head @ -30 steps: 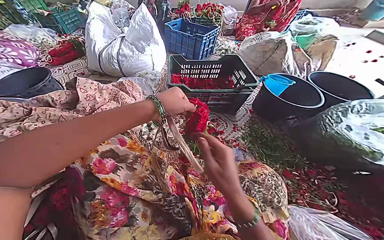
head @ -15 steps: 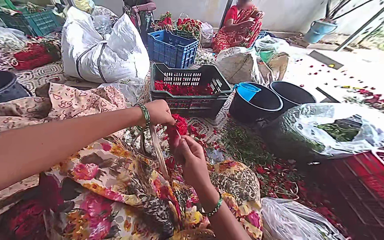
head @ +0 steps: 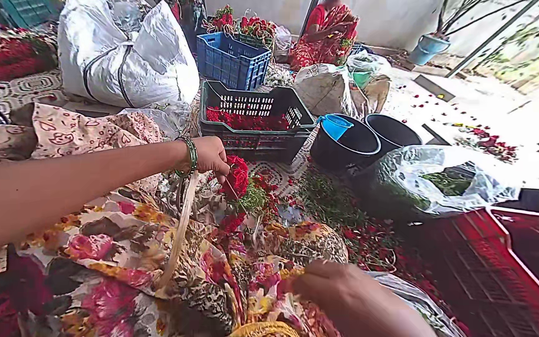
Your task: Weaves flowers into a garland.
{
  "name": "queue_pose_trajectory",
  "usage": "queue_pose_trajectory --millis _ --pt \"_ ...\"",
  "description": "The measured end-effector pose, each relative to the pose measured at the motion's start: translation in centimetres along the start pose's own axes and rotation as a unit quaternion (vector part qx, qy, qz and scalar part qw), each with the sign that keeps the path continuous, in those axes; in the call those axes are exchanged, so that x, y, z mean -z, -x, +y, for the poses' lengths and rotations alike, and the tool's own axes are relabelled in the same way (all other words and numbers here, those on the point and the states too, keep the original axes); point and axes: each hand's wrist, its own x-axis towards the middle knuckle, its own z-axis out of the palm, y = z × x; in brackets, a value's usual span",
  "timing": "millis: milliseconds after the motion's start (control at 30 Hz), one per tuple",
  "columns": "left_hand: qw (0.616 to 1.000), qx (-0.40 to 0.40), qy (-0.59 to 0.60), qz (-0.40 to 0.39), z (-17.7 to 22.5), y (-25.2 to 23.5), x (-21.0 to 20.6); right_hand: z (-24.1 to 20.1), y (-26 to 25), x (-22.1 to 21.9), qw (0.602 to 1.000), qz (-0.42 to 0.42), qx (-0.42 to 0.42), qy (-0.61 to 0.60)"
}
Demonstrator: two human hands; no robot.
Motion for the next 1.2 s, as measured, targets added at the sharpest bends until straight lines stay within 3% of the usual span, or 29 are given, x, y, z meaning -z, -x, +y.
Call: queue_pose_trajectory --millis 100,167,267,300,333,467,567,667,767,933,1100,1200 --pt "0.991 -0.051 -0.12 -0.026 0.5 0.8 0.1 5.6 2.2 3.3 0.968 0.086 -0.199 0.125" --pt "0.972 -0.097 -0.213 -0.032 0.9 1.2 -0.3 7.7 0.2 4.3 0.927 0.207 -0.247 0.19" --pt "0.934 -0.168 -0.315 -0.02 1.7 1.6 -1.0 9.9 -7.1 2.9 0.831 0.49 -0.147 0.221" --pt "0.927 -0.181 -0.328 -0.012 1.9 1.8 -1.3 10.3 -9.7 2.0 0.816 0.544 -0.103 0.167" --pt "0.922 -0.192 -0.337 -0.005 2.1 2.0 -1.6 10.5 -12.1 1.0 0.826 0.554 -0.067 0.079" --pt "0.914 -0.175 -0.366 -0.001 2.9 2.3 -2.3 10.2 -19.1 -2.8 0.878 0.387 -0.026 -0.28" --pt "0.913 -0.169 -0.372 0.003 2.7 1.8 -2.7 9.8 -21.1 -3.4 0.892 0.248 -0.071 -0.371" --pt "0.906 -0.166 -0.389 -0.009 3.4 1.7 -2.7 10.1 -21.2 -3.4 0.871 0.193 -0.058 -0.448" --pt "0.883 -0.171 -0.437 -0.018 3.8 1.3 -3.0 11.1 -21.6 -3.6 0.871 0.166 -0.011 -0.463" --pt "0.87 -0.191 -0.453 0.018 3.7 0.9 -3.6 11.9 -21.7 -2.7 0.916 0.135 -0.01 -0.377" --pt "0.881 -0.189 -0.433 0.039 3.2 0.4 -3.4 12.5 -20.7 -3.9 0.882 0.219 0.016 -0.416" --pt "0.876 -0.212 -0.432 0.04 2.7 0.0 -3.4 12.8 -20.2 -4.5 0.888 0.225 0.04 -0.399"
